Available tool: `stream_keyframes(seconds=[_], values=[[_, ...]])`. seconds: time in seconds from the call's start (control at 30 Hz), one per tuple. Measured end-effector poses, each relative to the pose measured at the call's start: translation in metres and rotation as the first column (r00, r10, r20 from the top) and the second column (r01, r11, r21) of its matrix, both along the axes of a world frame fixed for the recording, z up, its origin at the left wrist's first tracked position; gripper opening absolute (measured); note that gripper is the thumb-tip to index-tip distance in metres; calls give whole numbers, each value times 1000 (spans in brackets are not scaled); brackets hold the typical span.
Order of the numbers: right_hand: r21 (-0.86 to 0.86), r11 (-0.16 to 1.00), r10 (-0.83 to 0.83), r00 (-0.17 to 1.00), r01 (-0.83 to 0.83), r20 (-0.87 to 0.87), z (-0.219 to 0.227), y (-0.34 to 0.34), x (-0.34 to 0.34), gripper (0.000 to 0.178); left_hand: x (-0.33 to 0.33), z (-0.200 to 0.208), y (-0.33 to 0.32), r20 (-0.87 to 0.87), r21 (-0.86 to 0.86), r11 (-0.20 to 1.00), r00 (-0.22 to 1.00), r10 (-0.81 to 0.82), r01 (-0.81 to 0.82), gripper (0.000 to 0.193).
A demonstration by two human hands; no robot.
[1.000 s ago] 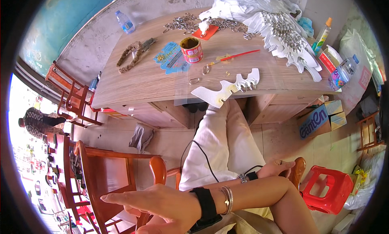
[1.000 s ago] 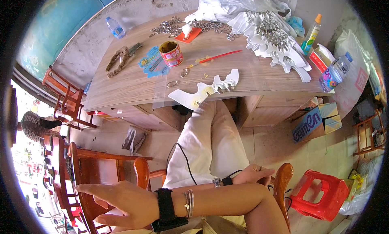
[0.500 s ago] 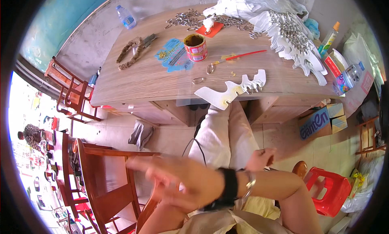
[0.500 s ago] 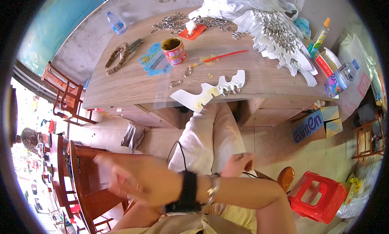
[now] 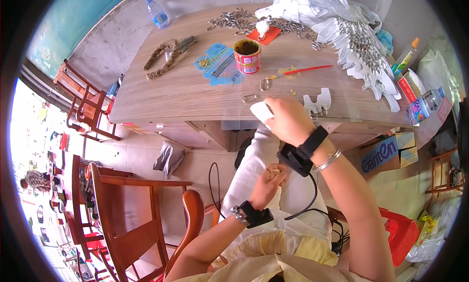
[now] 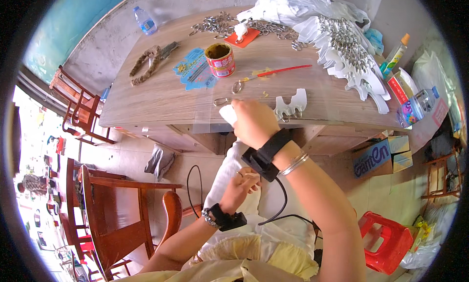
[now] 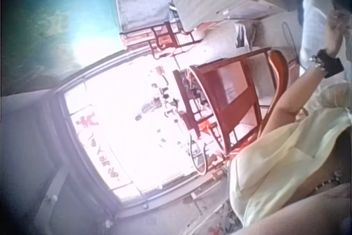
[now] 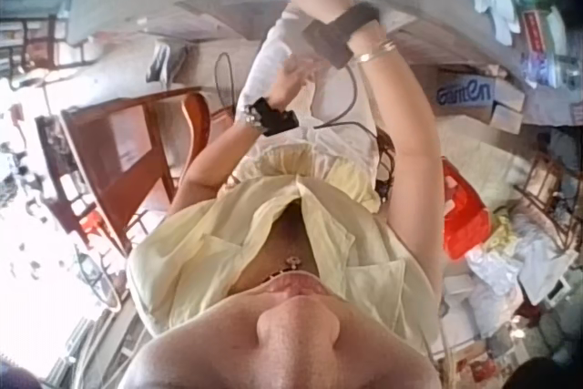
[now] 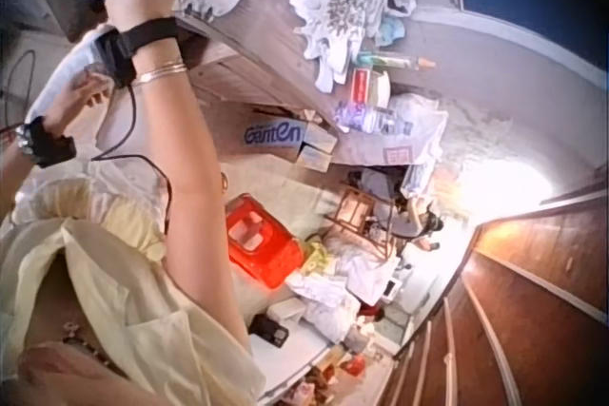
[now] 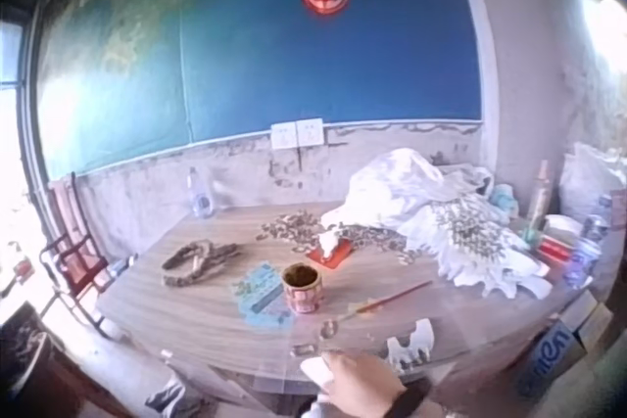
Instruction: Attaching metal rings and buckles to white shoe upper components using hands.
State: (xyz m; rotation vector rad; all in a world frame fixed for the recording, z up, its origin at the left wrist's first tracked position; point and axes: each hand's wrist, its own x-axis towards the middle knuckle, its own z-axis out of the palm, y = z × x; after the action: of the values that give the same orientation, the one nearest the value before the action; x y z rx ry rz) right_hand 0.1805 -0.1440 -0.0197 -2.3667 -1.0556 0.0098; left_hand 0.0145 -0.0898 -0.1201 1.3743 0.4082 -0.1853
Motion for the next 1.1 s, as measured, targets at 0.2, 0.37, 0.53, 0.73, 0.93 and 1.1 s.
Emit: stream_keyframes(seconds=[0.2,0.37,0.53,0.73,0.93,1.1], values=[[535,812,-133,966,235,-222,70,-37,-3,30,-14,32,34,136,5,957,949,286,-289,22],[839,313,247,815,446,-525,100,-62,-38,15,-31,75,30,265,-178,983,960,90,-43,27],[754,128,536,594,645,-600,76,-62,-88,12,-20,104,-8,387,-364,903,919,-77,229,58],[418,-31,697,320,908,-642,34,-62,-123,17,-7,103,-10,345,-757,653,826,445,-35,58],[320,48,748,179,946,-640,0,-58,-142,22,-8,85,12,268,-632,715,783,562,-297,15],[423,385,429,247,820,-869,-16,-66,-128,35,-5,85,44,175,-614,640,710,682,-463,7]])
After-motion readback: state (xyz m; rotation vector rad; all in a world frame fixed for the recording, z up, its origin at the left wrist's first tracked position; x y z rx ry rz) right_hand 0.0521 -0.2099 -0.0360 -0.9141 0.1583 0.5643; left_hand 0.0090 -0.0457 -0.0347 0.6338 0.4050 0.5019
